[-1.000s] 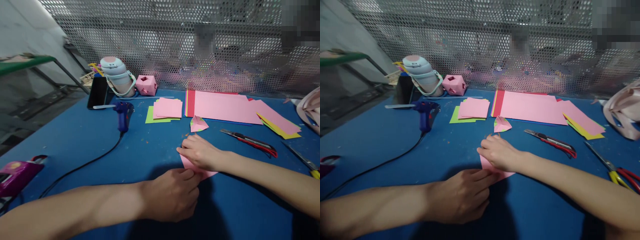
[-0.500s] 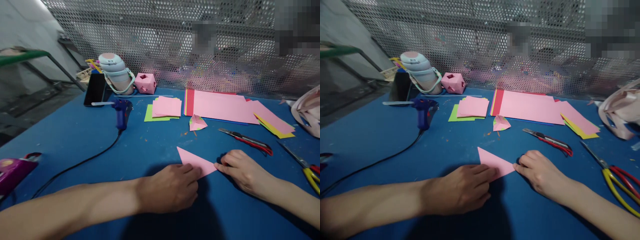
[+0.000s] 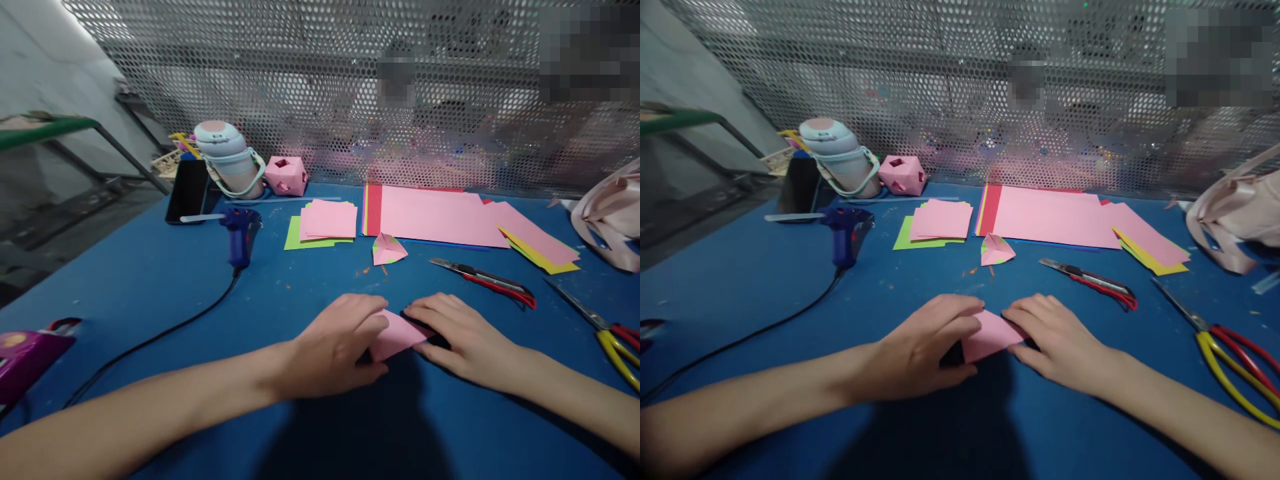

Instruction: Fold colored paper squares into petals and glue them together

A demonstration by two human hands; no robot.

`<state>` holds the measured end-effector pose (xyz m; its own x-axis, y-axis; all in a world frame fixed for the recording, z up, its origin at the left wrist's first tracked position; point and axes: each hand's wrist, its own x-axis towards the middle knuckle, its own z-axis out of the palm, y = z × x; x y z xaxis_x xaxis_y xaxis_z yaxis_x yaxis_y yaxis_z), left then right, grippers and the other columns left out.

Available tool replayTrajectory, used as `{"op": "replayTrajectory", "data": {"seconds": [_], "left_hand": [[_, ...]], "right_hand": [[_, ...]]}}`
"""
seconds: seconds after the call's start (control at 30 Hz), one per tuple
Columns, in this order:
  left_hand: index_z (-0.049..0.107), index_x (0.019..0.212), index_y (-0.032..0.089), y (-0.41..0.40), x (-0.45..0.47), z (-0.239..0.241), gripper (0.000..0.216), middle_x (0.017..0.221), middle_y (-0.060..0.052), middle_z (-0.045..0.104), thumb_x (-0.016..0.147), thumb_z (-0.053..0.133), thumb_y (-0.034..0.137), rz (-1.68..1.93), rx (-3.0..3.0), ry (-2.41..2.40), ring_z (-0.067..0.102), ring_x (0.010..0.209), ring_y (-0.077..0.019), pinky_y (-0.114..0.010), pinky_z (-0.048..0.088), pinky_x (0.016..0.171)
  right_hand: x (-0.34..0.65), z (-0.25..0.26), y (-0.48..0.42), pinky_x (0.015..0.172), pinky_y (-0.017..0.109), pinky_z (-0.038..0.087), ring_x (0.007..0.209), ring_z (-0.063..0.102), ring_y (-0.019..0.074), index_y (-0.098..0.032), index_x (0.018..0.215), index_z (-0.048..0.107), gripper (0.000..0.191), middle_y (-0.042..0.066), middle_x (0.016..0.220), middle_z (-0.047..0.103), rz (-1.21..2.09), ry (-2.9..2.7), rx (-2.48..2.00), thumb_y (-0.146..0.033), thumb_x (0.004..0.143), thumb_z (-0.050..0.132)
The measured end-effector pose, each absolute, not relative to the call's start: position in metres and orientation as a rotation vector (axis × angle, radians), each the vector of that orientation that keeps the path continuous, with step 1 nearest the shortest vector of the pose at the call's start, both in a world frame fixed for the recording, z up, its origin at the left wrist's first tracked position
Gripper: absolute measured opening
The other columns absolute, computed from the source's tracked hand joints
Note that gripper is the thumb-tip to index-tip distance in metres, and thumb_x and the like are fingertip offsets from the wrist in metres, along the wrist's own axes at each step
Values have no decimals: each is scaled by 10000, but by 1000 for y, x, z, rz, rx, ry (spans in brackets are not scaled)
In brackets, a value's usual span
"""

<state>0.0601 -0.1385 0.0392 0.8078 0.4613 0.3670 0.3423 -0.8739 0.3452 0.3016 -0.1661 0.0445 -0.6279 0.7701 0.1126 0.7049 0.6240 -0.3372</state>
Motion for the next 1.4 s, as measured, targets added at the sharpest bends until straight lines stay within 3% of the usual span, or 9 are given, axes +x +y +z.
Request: {"op": "replayTrajectory", "data": {"seconds": [0.13,0.3,0.47,0.63,0.8,1.03,1.17,1.23,1.4], "left_hand": [[498,1056,134,-129,60,38,367,1198,-166,531,743,616,284,621,2584,717,458,1161,-251,-406,405,941],[518,961,165,-116,62,35,204,1108,-106,562,797,572,273,651,2376,851,501,1102,-195,-358,430,914],[547,887,157,-110,63,35,101,1036,-84,567,833,532,241,733,2282,863,519,1051,-166,-320,422,909],[559,931,149,-106,61,38,133,1091,-103,545,856,451,164,807,2241,902,509,1079,-171,-343,417,929],[526,1051,155,-100,60,34,428,1213,-110,506,692,404,-43,838,2248,868,459,1167,-179,-404,361,1009],[492,1146,162,-99,63,35,406,1277,-120,467,750,516,76,887,2190,878,431,1196,-204,-418,359,1006],[595,900,146,-104,64,44,128,920,-50,619,810,510,176,817,1977,882,570,852,-151,-295,469,777],[582,780,141,-108,65,46,139,694,4,567,830,498,239,805,1805,973,521,641,-107,-228,439,605],[517,709,142,-118,68,45,176,705,18,529,804,531,290,982,1573,1052,457,606,-84,-198,380,553]], "right_hand": [[297,40,-157,784,348,436,850,558,181,-174,1008,590,212,69,911,640,468,-2430,-1238,-265,919,421],[289,41,-151,761,357,449,871,553,211,-169,1027,581,263,92,947,630,442,-2458,-1213,-353,843,547],[280,38,-143,770,345,430,856,554,197,-160,976,591,189,84,916,631,307,-2489,-1230,-287,884,484],[274,40,-139,777,384,425,922,527,239,-146,1071,567,395,108,1003,621,237,-2607,-1177,-438,805,575],[277,33,-132,747,330,436,821,569,187,-147,984,600,235,89,886,657,251,-2464,-1193,-255,924,401],[280,38,-129,644,276,434,689,546,145,-157,827,579,228,51,761,619,383,-2309,-1123,-208,911,372],[277,51,-131,590,242,428,615,511,117,-186,733,536,216,-3,682,560,687,-2069,-1243,-247,889,399],[274,51,-130,609,255,444,652,532,130,-189,769,537,159,-6,703,561,838,-1836,-1316,-297,858,461],[263,39,-131,664,289,490,774,609,166,-186,999,502,364,34,907,632,1290,-1346,-1311,-280,688,665]]}}
